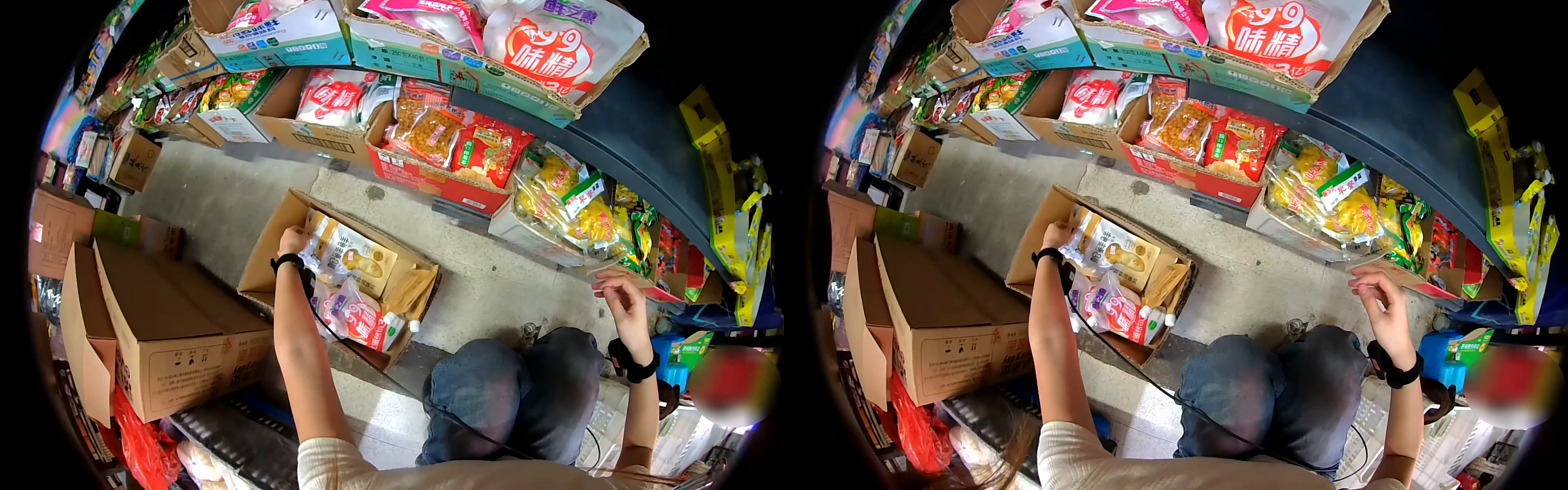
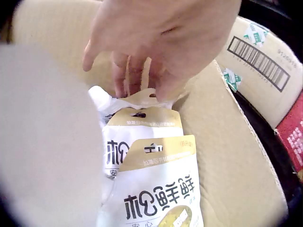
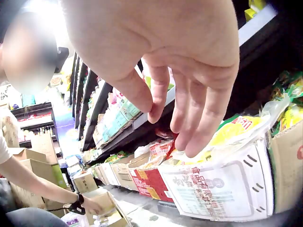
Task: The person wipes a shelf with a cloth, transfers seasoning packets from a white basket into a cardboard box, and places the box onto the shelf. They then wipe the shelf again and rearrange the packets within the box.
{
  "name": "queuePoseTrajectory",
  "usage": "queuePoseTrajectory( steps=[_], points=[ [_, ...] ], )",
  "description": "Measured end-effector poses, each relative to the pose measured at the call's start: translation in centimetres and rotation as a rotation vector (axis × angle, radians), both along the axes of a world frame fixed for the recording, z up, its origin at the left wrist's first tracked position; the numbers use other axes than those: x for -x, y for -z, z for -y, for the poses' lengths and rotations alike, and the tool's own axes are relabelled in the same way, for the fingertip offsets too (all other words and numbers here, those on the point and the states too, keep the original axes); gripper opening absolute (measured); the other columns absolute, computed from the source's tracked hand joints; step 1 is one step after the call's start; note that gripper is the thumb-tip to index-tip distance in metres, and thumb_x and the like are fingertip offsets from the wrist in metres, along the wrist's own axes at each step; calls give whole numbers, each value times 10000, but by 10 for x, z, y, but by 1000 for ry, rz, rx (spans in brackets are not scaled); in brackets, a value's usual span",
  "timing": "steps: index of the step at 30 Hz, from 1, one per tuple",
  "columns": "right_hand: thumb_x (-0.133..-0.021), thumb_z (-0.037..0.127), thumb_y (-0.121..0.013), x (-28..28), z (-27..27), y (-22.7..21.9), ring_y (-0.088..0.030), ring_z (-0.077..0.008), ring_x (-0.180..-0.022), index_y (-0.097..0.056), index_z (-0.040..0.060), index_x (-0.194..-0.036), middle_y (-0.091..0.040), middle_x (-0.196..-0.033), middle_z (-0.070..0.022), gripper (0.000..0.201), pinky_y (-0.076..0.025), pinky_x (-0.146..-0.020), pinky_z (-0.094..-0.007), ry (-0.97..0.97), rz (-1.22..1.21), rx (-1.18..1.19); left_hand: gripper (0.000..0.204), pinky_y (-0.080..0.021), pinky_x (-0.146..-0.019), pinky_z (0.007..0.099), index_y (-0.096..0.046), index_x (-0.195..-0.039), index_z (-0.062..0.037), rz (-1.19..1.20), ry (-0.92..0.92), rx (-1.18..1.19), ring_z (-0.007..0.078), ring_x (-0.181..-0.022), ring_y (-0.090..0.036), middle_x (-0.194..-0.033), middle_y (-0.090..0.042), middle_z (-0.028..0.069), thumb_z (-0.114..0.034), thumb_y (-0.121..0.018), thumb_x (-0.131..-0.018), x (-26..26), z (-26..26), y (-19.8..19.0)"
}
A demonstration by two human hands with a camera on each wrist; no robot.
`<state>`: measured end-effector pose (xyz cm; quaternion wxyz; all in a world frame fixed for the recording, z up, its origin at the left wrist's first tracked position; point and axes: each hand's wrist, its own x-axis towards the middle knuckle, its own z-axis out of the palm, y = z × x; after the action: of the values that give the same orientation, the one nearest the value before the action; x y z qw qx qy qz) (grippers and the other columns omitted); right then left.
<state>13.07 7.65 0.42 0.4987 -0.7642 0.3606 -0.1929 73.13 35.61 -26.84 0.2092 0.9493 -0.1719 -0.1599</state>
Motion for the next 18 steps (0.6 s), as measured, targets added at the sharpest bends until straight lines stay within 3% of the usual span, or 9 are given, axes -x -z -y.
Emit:
queuePoseTrajectory(
  steps=[3,4,5,8,11,14,18],
  points=[
    [-881,-13,-507,-1,-2,1,-595,-150,-911,-571,-7,-921,-570,-1090,-92,76,-478,-790,-266,0,-1,11,89,-477,-629,303,-644,-775,-3,9,50,89,149,-661,-589,-704,-643,83,-79,-598,-778,-3,-7,5],
    [-881,-13,-507,0,-3,1,-593,-148,-911,-572,-6,-920,-570,-1093,-92,77,-476,-793,-266,-1,-15,10,173,-485,-651,368,-628,-814,-28,-3,82,144,297,-722,-639,-769,-652,176,-200,-620,-803,-8,-12,13],
    [-881,-13,-507,0,-4,-1,-593,-148,-911,-572,-6,-920,-570,-1093,-92,77,-476,-793,-266,0,-13,13,173,-485,-651,368,-628,-814,-28,-1,84,147,297,-722,-639,-769,-652,176,-200,-620,-803,-11,-15,22],
    [-882,-10,-508,3,-5,-4,-589,-144,-917,-573,-4,-921,-571,-1097,-89,76,-472,-795,-263,-20,-23,23,140,-468,-611,351,-569,-754,-4,-43,9,345,230,-631,-586,-679,-615,155,-131,-571,-812,-6,-14,22],
    [-884,-5,-512,9,-1,-2,-587,-143,-920,-573,-5,-923,-572,-1093,-87,73,-472,-794,-260,-14,6,27,110,-446,-567,328,-559,-774,-8,-86,-3,348,179,-600,-543,-666,-596,111,-107,-550,-821,4,-12,3],
    [-882,-7,-516,9,-3,-1,-589,-146,-921,-573,-8,-922,-574,-1087,-90,70,-473,-797,-260,-13,5,31,81,-417,-558,291,-548,-788,-16,-211,80,462,126,-616,-500,-685,-577,58,-77,-525,-836,33,-11,-42],
    [-875,-20,-522,-4,-11,1,-584,-147,-922,-572,-9,-924,-574,-1084,-87,71,-469,-797,-257,-61,45,20,117,-376,-599,267,-508,-780,-41,-366,213,408,92,-650,-448,-698,-527,6,-105,-513,-877,96,-5,-109]
  ],
)
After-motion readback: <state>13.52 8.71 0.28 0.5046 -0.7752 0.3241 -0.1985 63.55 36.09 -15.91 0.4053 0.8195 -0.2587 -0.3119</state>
